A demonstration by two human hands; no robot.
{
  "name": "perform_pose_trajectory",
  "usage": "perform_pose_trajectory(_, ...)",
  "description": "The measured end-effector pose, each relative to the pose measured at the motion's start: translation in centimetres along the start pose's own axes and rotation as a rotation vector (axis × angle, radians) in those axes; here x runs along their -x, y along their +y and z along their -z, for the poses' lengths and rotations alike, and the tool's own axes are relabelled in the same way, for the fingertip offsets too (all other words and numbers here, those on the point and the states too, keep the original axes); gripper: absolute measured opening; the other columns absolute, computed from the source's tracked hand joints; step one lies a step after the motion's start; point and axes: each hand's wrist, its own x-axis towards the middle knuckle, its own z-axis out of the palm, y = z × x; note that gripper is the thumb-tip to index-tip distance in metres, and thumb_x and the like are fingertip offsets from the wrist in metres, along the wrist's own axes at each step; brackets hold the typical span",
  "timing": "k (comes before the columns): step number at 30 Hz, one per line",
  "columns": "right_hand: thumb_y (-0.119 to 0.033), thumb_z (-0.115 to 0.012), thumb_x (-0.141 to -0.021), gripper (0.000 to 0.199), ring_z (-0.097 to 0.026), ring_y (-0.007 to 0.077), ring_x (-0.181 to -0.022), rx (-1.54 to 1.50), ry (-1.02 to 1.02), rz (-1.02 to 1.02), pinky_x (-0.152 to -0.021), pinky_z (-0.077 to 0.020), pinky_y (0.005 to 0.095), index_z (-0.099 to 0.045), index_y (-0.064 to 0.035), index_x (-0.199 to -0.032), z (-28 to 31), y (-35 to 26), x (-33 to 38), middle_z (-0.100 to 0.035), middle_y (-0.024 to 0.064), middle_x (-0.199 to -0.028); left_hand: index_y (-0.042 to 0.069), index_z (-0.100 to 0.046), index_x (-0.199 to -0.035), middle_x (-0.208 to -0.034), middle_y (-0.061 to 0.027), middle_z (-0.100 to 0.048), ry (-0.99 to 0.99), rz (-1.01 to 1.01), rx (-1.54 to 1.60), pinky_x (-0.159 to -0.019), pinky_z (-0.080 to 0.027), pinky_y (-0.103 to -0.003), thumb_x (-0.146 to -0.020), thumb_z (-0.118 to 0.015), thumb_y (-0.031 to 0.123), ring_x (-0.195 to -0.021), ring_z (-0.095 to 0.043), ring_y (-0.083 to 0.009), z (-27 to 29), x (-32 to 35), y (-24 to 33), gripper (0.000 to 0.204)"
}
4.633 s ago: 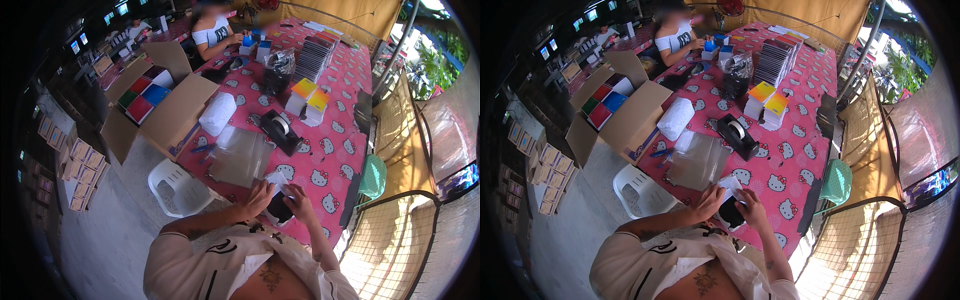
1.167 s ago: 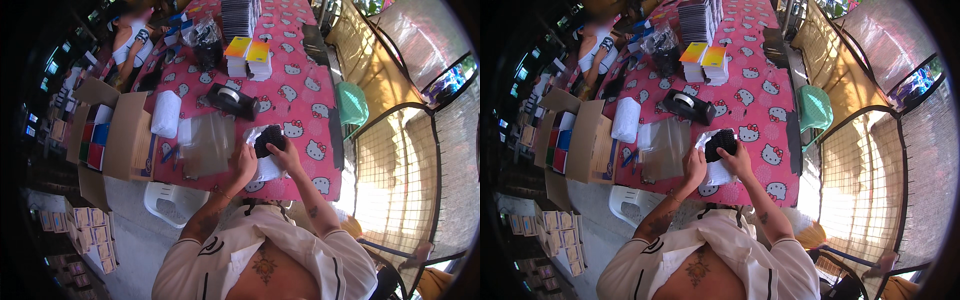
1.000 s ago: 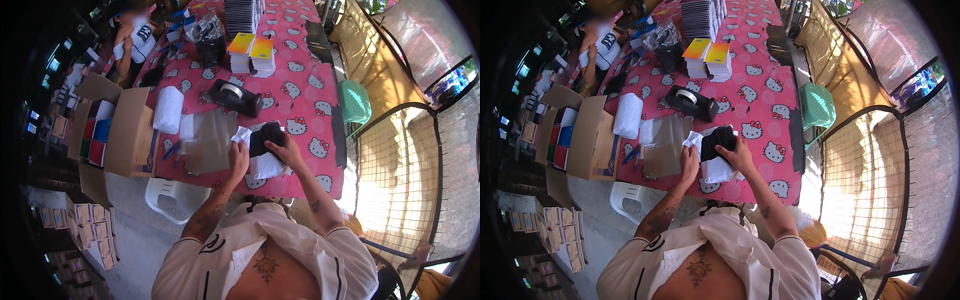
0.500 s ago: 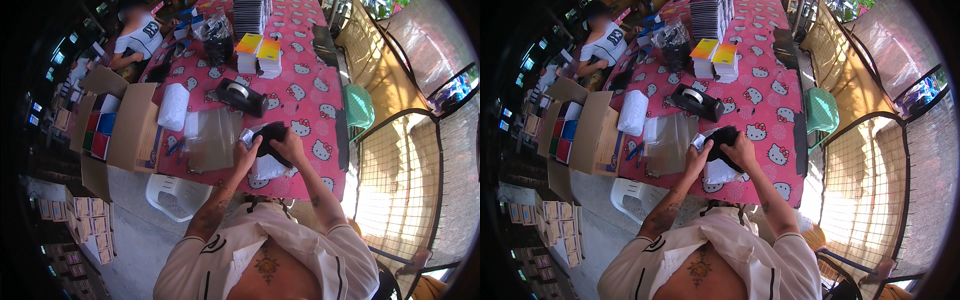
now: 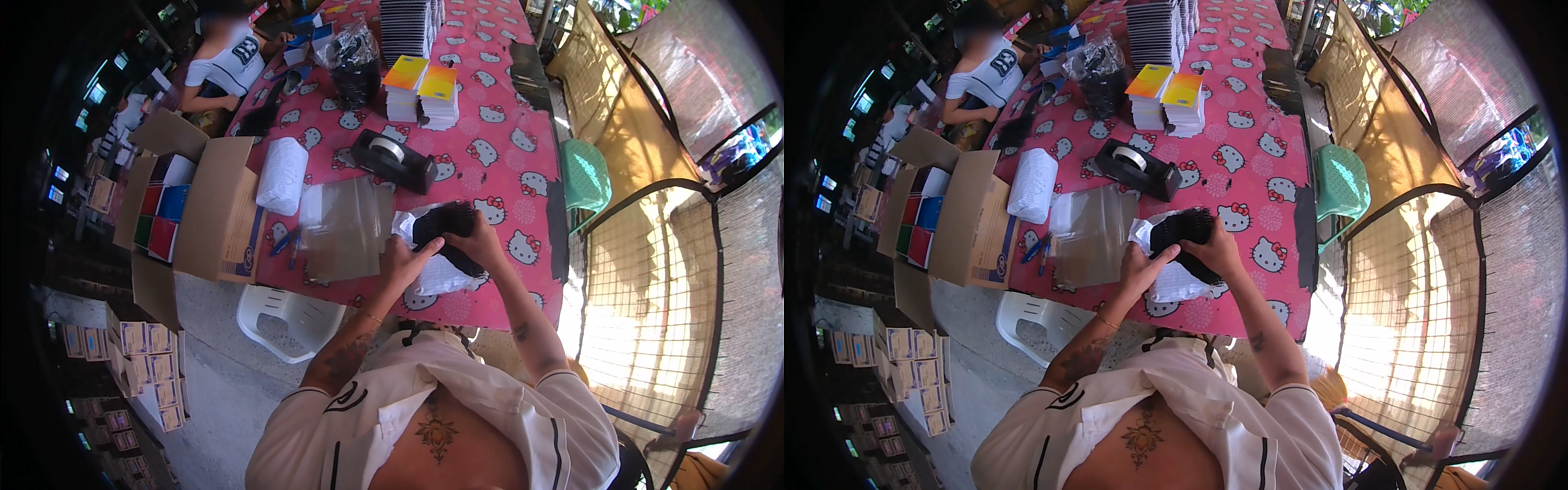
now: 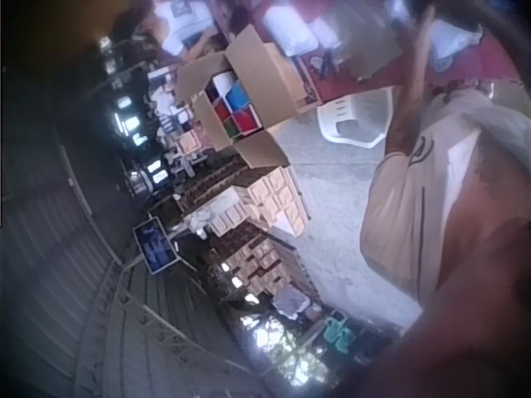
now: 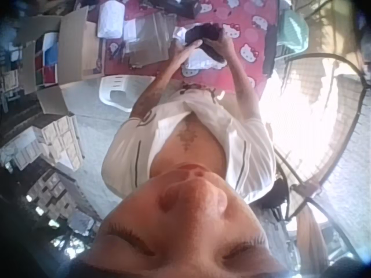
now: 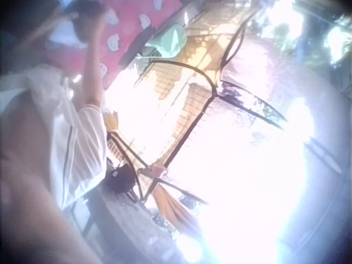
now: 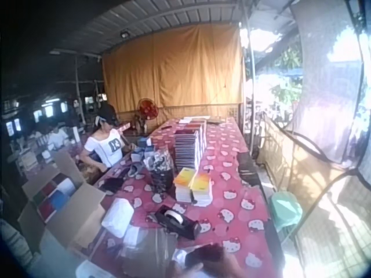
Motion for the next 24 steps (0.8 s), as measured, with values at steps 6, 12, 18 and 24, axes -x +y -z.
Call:
perform_pose_trajectory(6,-0.025,-0.086,-0.069,0.073,-0.071,0.0314,-0.096,-0.238,0.031,-0.078,-0.083,-0.0565,0.0383,-0.048,0.0018,-0.125,-0.4,2.4,-0.8,-0.069,0.0203,-0.104,-0.001,-0.051,-0.136,-0.129,-0.0185,-0.062,-0.025,0.176,0.100,-0.103,-0.046,-0.039,-0.075,-0.086,0.042,-0.119,-0.061,-0.0290,0.8,0.9,2.9,0.082)
perform_pose_trajectory(12,-0.011,-0.083,-0.073,0.064,-0.068,0.0224,-0.097,-0.935,-0.094,-0.128,-0.084,-0.0561,0.0351,-0.049,-0.0008,-0.126,0.3,2.7,0.4,-0.068,0.0117,-0.109,-0.001,-0.050,-0.137,-0.130,-0.0177,-0.061,-0.002,0.206,0.146,-0.104,-0.045,-0.038,-0.074,-0.086,0.043,-0.121,-0.059,-0.0296,0.6,0.8,1.3,0.085)
perform_pose_trajectory(18,-0.016,-0.086,-0.070,0.066,-0.069,0.0229,-0.096,-0.390,-0.051,-0.020,-0.084,-0.0562,0.0354,-0.051,-0.0007,-0.124,0.5,1.4,0.3,-0.069,0.0122,-0.108,-0.001,-0.050,-0.137,-0.130,-0.0210,-0.062,-0.008,0.220,-0.095,-0.103,-0.046,-0.041,-0.074,-0.085,0.045,-0.121,-0.061,-0.0335,-0.2,0.4,1.5,0.085)
perform_pose_trajectory(24,-0.018,-0.091,-0.065,0.073,-0.071,0.0241,-0.093,-0.249,-0.002,-0.035,-0.083,-0.0565,0.0359,-0.051,0.0003,-0.124,0.1,1.9,-0.7,-0.071,0.0159,-0.105,-0.002,-0.052,-0.134,-0.127,-0.0221,-0.063,0.027,0.242,-0.142,-0.103,-0.046,-0.040,-0.074,-0.084,0.045,-0.120,-0.061,-0.0337,-0.8,0.1,0.6,0.083)
